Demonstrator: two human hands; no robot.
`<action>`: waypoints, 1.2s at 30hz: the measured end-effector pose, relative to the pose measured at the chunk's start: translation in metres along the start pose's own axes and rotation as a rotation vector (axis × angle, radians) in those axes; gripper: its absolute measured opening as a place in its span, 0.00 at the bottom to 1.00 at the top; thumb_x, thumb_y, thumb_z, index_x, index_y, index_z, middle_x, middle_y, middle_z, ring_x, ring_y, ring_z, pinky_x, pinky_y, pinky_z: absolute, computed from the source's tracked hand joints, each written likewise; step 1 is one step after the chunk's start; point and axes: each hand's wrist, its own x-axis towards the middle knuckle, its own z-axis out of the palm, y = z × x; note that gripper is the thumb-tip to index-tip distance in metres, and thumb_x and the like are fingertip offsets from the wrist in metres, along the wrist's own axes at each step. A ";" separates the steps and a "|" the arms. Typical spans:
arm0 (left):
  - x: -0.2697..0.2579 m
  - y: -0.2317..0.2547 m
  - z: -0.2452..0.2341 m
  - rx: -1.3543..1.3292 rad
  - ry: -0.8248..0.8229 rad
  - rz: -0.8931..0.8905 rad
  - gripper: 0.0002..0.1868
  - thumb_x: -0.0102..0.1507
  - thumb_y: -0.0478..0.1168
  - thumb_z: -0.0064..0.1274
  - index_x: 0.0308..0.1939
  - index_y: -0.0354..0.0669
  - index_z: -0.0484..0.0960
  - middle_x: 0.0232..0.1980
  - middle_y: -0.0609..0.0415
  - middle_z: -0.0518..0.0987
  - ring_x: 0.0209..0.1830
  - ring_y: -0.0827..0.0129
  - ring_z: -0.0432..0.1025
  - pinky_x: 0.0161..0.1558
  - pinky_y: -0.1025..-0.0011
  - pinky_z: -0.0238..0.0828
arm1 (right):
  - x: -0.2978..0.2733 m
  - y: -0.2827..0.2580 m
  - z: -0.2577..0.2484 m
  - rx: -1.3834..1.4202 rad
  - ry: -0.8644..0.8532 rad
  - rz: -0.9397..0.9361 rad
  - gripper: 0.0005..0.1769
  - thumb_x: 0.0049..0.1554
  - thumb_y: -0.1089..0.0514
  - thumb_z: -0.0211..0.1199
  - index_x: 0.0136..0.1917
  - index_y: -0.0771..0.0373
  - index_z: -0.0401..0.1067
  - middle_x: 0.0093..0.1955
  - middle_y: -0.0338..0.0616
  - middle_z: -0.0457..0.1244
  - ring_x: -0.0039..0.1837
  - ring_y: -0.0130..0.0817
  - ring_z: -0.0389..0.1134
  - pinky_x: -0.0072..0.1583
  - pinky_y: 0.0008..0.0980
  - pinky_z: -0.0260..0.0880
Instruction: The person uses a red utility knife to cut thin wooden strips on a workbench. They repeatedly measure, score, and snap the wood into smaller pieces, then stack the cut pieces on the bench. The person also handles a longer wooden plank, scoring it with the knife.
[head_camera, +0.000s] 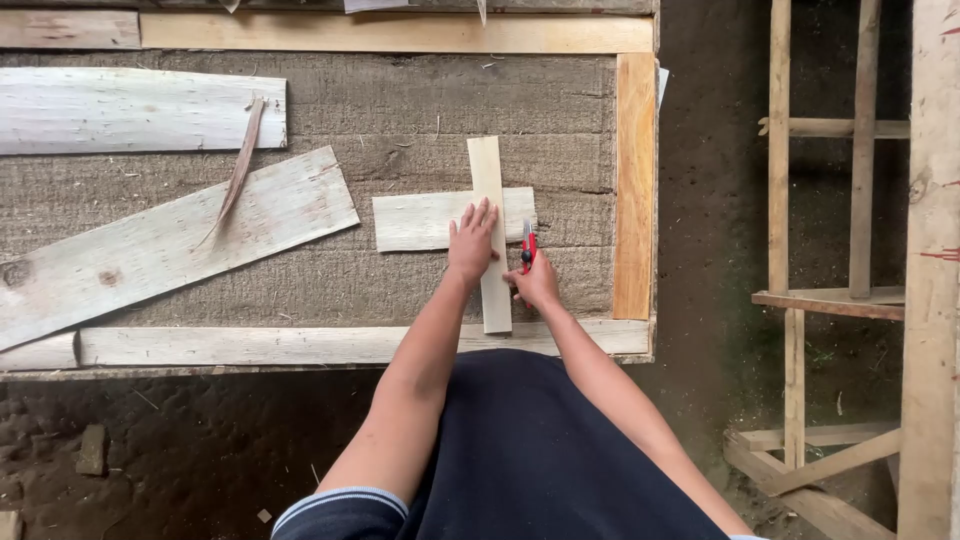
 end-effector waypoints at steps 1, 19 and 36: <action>0.000 0.000 0.000 0.000 0.000 0.001 0.56 0.53 0.49 0.72 0.81 0.58 0.55 0.85 0.60 0.48 0.83 0.54 0.47 0.75 0.36 0.50 | 0.001 0.001 0.000 0.001 0.000 0.001 0.21 0.51 0.67 0.72 0.52 0.69 0.64 0.43 0.53 0.71 0.34 0.42 0.74 0.29 0.24 0.78; -0.006 0.003 -0.003 0.006 0.024 0.007 0.56 0.54 0.47 0.73 0.81 0.57 0.55 0.85 0.60 0.48 0.83 0.55 0.46 0.75 0.37 0.51 | 0.004 0.003 0.005 -0.060 0.022 -0.026 0.20 0.53 0.59 0.71 0.51 0.67 0.63 0.44 0.55 0.71 0.34 0.40 0.74 0.29 0.24 0.79; -0.003 0.005 0.017 -0.013 0.006 -0.067 0.56 0.55 0.41 0.71 0.81 0.62 0.52 0.86 0.67 0.42 0.85 0.61 0.40 0.77 0.39 0.47 | 0.070 -0.045 0.016 -0.576 -0.046 -0.226 0.21 0.61 0.53 0.46 0.60 0.71 0.58 0.57 0.74 0.66 0.61 0.71 0.69 0.60 0.62 0.71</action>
